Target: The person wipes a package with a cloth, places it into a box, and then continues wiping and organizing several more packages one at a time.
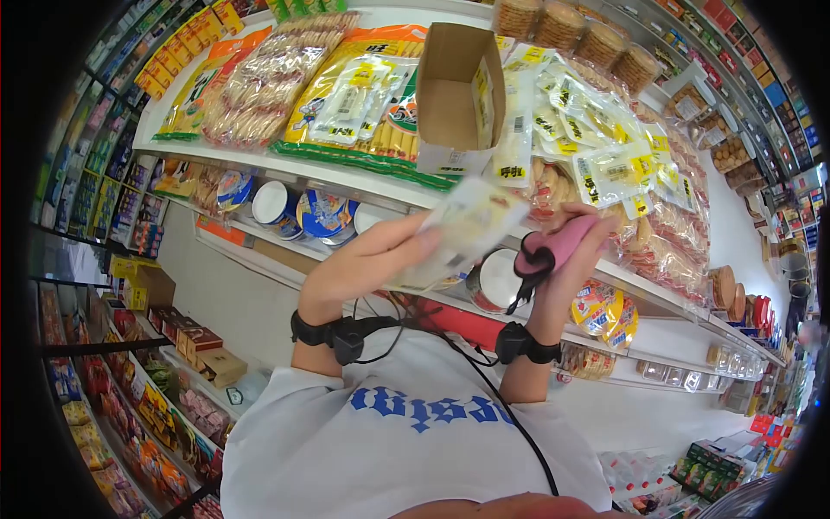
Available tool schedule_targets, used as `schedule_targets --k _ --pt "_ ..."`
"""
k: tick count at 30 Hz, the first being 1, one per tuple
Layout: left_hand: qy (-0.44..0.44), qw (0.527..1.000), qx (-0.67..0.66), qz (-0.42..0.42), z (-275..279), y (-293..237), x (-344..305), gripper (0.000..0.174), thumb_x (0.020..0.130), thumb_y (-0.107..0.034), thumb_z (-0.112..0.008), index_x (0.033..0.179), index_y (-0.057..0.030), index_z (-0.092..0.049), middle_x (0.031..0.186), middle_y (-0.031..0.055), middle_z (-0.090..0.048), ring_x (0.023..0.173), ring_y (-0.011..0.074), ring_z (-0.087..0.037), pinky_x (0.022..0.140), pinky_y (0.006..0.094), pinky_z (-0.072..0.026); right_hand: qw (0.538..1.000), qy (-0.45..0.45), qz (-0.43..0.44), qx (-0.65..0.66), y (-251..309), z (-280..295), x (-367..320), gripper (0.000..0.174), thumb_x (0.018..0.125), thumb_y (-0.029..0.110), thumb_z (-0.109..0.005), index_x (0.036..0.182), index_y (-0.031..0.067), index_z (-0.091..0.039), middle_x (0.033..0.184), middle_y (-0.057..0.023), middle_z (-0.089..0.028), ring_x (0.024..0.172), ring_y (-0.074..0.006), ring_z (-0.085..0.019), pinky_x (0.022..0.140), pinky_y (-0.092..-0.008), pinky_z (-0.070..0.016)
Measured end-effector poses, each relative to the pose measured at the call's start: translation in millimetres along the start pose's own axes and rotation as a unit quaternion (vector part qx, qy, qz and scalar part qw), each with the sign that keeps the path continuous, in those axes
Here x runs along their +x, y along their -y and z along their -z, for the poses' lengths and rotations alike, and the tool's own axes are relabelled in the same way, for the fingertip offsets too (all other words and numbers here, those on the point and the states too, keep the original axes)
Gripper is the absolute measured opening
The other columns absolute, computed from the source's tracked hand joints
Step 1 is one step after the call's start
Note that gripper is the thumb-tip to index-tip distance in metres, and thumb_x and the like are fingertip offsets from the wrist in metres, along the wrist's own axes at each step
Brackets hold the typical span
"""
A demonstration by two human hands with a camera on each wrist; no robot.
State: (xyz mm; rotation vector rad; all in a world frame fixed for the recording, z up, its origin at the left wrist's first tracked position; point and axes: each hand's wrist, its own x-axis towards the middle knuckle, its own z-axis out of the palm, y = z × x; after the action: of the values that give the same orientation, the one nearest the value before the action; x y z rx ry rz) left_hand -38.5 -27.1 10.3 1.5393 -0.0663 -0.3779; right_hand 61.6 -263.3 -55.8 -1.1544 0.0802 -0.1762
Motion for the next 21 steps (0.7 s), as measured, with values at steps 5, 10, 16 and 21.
schedule_targets --k 5,10,16,21 --pt "-0.076 0.957 -0.278 -0.024 -1.3 15.6 8.6 0.044 0.110 -0.024 -0.047 0.145 0.0027 -0.049 0.133 0.0111 -0.064 0.118 0.0161 -0.065 0.098 0.0312 -0.0532 0.992 -0.070 0.051 0.092 -4.1 -1.6 -2.2 0.065 0.107 0.061 -0.028 0.110 0.0029 -0.056 0.084 -0.0060 -0.056 0.076 -0.0167 -0.058 0.072 -0.0308 -0.0529" --pt "-0.066 0.919 -0.386 -0.052 -2.2 28.8 27.2 0.044 0.108 -0.021 -0.049 0.142 0.0066 -0.048 0.135 0.0161 -0.061 0.122 0.0237 -0.063 0.104 0.0391 -0.0507 0.981 -0.094 0.171 -0.015 -2.0 -48.6 -48.2 0.067 0.108 0.061 -0.023 0.112 0.0027 -0.055 0.101 -0.0101 -0.057 0.097 -0.0219 -0.058 0.095 -0.0378 -0.0486" --pt "-0.043 0.951 -0.297 -0.074 4.8 28.4 24.1 0.046 0.107 -0.030 -0.053 0.141 0.0018 -0.054 0.136 0.0085 -0.061 0.125 0.0129 -0.055 0.107 0.0282 -0.0415 0.914 0.064 0.233 -0.327 1.3 -60.3 -66.2 0.046 0.109 0.036 -0.042 0.113 -0.0059 -0.059 0.102 -0.0099 -0.063 0.092 -0.0251 -0.062 0.088 -0.0366 -0.0488" --pt "0.045 0.916 -0.398 -0.031 35.5 41.0 26.2 0.049 0.108 -0.029 -0.051 0.145 0.0031 -0.049 0.138 0.0084 -0.060 0.126 0.0127 -0.054 0.108 0.0285 -0.0403 0.953 -0.256 0.054 -0.153 18.7 -61.6 -66.5 0.060 0.108 0.050 -0.043 0.123 -0.0064 -0.056 0.109 -0.0147 -0.065 0.099 -0.0293 -0.064 0.091 -0.0397 -0.0507"
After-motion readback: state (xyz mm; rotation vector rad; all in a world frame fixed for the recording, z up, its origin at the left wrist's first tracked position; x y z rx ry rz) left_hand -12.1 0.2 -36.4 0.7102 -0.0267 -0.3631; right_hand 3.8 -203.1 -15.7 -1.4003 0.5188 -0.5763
